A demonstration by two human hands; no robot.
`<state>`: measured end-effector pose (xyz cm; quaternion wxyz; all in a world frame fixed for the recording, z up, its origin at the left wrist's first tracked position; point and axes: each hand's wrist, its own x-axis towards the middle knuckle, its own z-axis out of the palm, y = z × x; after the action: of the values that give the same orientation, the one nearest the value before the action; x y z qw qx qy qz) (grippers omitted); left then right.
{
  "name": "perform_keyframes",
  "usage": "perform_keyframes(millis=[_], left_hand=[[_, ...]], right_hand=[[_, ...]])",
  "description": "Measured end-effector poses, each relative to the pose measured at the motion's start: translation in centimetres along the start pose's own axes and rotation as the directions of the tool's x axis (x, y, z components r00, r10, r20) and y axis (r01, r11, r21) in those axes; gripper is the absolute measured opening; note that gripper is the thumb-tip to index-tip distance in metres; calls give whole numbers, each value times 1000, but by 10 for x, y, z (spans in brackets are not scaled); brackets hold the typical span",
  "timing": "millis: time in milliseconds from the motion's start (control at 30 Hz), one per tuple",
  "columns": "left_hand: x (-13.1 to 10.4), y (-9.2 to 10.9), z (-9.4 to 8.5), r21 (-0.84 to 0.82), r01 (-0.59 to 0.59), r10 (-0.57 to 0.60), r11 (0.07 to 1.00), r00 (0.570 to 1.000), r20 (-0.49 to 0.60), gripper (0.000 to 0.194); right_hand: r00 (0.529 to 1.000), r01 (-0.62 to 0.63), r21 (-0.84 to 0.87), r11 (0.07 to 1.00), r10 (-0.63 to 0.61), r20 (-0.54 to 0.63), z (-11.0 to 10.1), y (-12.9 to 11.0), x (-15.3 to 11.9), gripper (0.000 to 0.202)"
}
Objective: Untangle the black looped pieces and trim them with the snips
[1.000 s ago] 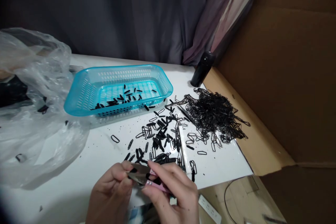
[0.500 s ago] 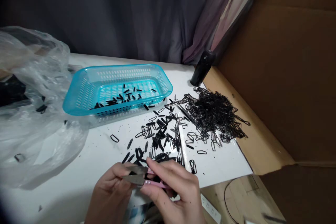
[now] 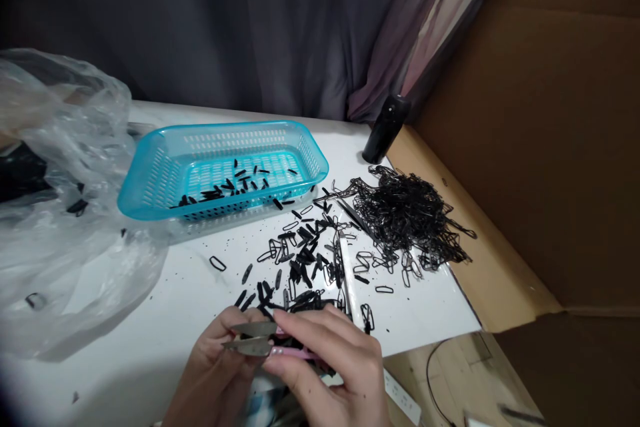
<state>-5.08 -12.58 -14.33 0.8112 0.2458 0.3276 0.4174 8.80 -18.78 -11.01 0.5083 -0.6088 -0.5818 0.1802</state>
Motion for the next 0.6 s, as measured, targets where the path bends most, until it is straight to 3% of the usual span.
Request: perform_keyframes(millis=[300,533,600], left_hand=[[-1,0,-2,15,-24,24,1000,1000,17,24],[-3,-3,6,7,-76,76,997,996,-38,30],[-3,-3,8,24,-67,68,997,995,-69,33]], right_hand=[[999,-10,44,999,7,49,-1,3,-7,39],[983,-32,46,998,40,-179,14,-4,-3,16],[980,-10,63,998,22,-196,14,-7,1,15]])
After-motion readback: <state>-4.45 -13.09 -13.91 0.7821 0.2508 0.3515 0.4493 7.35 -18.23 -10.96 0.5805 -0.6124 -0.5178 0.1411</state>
